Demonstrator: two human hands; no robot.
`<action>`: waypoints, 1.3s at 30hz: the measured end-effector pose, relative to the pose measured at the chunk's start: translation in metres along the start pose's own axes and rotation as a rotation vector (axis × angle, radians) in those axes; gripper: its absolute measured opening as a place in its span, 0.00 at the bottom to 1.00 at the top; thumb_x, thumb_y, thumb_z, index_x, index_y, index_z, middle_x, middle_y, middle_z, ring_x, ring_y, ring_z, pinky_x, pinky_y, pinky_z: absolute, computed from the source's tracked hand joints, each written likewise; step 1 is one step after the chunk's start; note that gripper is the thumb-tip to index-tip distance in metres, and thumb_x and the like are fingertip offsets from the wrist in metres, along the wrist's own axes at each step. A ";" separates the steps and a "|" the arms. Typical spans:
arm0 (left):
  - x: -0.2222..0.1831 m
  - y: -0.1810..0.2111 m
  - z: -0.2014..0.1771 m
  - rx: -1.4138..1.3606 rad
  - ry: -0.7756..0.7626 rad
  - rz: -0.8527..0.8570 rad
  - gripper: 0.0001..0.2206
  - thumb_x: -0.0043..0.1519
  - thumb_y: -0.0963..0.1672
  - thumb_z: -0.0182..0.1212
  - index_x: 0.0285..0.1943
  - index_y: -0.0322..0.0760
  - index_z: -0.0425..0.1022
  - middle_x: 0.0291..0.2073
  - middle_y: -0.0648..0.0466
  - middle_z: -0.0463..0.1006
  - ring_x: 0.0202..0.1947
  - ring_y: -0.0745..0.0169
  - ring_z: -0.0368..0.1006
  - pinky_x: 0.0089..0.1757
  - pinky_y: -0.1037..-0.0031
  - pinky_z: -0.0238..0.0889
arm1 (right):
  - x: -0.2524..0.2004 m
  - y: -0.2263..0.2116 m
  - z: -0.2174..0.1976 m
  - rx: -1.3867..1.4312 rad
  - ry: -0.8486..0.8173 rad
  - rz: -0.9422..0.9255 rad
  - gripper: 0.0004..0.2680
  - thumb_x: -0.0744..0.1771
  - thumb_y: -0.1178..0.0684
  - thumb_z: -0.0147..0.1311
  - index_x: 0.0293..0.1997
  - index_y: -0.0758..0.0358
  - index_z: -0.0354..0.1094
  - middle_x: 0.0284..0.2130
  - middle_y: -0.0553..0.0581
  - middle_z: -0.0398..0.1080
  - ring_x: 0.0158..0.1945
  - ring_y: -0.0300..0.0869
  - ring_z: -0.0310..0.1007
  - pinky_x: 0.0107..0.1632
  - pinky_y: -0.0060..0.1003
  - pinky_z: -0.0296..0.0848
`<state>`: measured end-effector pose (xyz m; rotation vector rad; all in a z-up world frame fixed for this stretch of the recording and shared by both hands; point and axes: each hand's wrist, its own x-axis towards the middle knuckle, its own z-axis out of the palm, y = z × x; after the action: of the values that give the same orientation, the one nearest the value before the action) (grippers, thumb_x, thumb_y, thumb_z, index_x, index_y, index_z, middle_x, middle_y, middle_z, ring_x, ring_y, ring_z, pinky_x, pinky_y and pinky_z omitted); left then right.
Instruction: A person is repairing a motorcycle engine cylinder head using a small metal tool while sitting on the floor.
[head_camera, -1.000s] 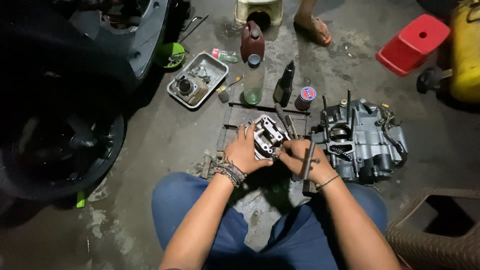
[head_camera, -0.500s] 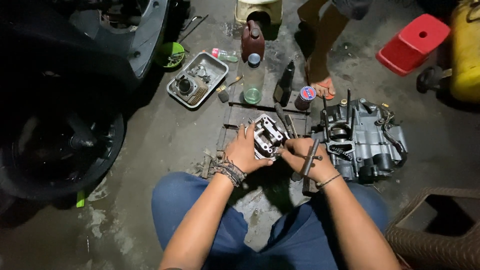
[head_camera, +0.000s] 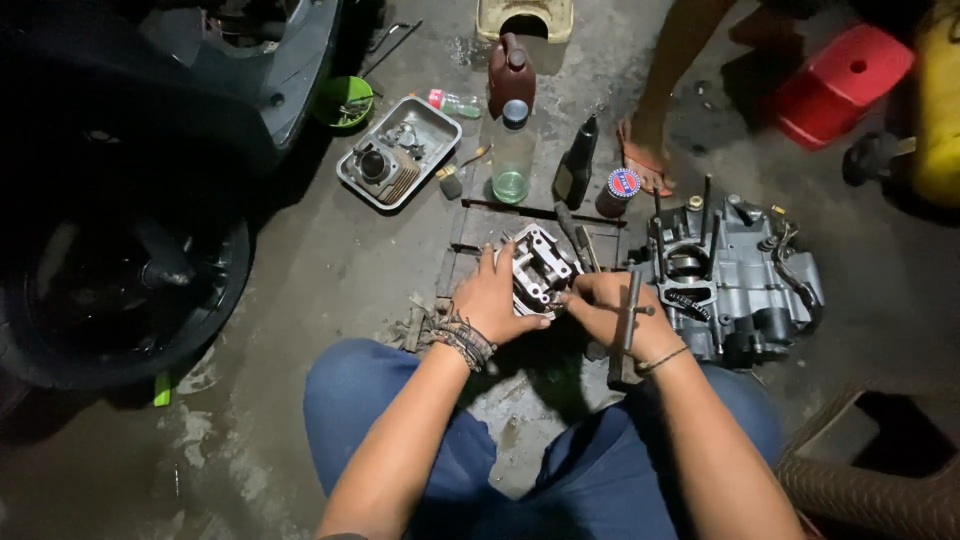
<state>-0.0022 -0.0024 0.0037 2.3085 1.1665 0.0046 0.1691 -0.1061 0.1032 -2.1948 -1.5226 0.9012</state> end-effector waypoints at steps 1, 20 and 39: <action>0.000 -0.001 -0.001 0.001 -0.001 0.000 0.57 0.46 0.59 0.76 0.79 0.39 0.42 0.71 0.29 0.55 0.66 0.27 0.64 0.58 0.41 0.61 | 0.002 0.001 0.001 0.001 0.000 0.001 0.11 0.67 0.52 0.50 0.24 0.65 0.72 0.18 0.64 0.73 0.27 0.55 0.76 0.33 0.43 0.73; 0.003 0.001 -0.002 -0.015 -0.016 -0.008 0.57 0.46 0.59 0.77 0.79 0.41 0.42 0.72 0.29 0.53 0.66 0.25 0.63 0.57 0.40 0.61 | 0.007 0.007 0.000 0.006 -0.010 0.014 0.11 0.66 0.51 0.51 0.25 0.65 0.73 0.20 0.65 0.74 0.30 0.57 0.77 0.36 0.46 0.73; 0.000 0.003 -0.005 -0.021 -0.030 -0.010 0.57 0.47 0.59 0.76 0.79 0.40 0.41 0.72 0.28 0.53 0.66 0.24 0.63 0.58 0.41 0.61 | 0.009 0.010 0.001 -0.018 -0.001 0.042 0.11 0.64 0.48 0.52 0.24 0.63 0.74 0.19 0.63 0.74 0.31 0.57 0.78 0.38 0.47 0.73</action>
<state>-0.0018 -0.0014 0.0094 2.2772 1.1573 -0.0217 0.1781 -0.1019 0.0939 -2.2472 -1.4964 0.9051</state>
